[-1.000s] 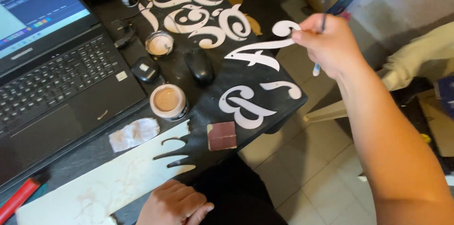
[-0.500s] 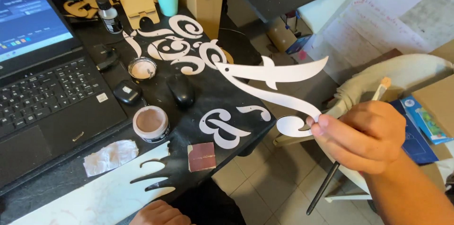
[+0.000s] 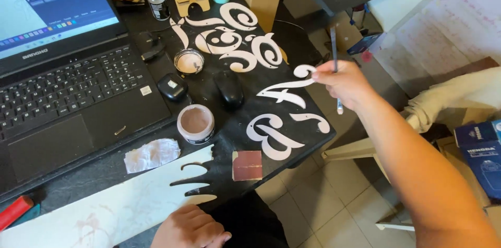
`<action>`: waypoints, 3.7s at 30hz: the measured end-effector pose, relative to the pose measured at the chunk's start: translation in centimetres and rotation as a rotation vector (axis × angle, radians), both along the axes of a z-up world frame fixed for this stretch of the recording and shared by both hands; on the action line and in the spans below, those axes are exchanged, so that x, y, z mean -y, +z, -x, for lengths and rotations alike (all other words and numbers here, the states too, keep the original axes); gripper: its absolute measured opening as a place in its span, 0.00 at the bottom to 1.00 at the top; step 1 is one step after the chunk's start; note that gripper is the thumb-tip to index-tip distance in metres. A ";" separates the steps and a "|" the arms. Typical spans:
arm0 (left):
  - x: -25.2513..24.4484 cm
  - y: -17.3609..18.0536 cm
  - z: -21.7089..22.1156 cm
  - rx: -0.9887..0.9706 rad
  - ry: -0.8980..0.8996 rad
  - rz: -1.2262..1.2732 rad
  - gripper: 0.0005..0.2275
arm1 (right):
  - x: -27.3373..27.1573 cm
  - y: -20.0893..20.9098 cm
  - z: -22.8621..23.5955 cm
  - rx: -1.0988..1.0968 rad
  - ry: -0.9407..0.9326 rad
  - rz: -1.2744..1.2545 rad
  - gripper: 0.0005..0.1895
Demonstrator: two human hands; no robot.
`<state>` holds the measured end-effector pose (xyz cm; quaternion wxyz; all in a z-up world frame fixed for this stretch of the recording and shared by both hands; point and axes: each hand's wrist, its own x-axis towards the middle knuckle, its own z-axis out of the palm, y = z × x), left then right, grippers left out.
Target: The person paints a wooden letter 'F' with a light-colored paint using a brush, holding the letter in their left hand and applying paint to the curves and edges. They dip the brush into a container of paint and continue painting the letter, then place it on the table with other painted letters.
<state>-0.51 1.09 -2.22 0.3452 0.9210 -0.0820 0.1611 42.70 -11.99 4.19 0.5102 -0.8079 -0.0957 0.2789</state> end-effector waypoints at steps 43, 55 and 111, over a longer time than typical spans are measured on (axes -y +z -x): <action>0.2 0.1 0.3 0.236 0.071 0.006 0.17 | -8.6 0.1 -2.4 0.004 -0.003 0.203 0.10; -0.5 -0.6 0.1 0.150 -0.020 0.066 0.13 | -15.8 2.8 4.7 0.830 0.717 0.753 0.30; 0.0 15.1 8.5 0.540 0.404 1.432 0.11 | -4.4 19.7 31.8 0.764 0.797 -0.421 0.17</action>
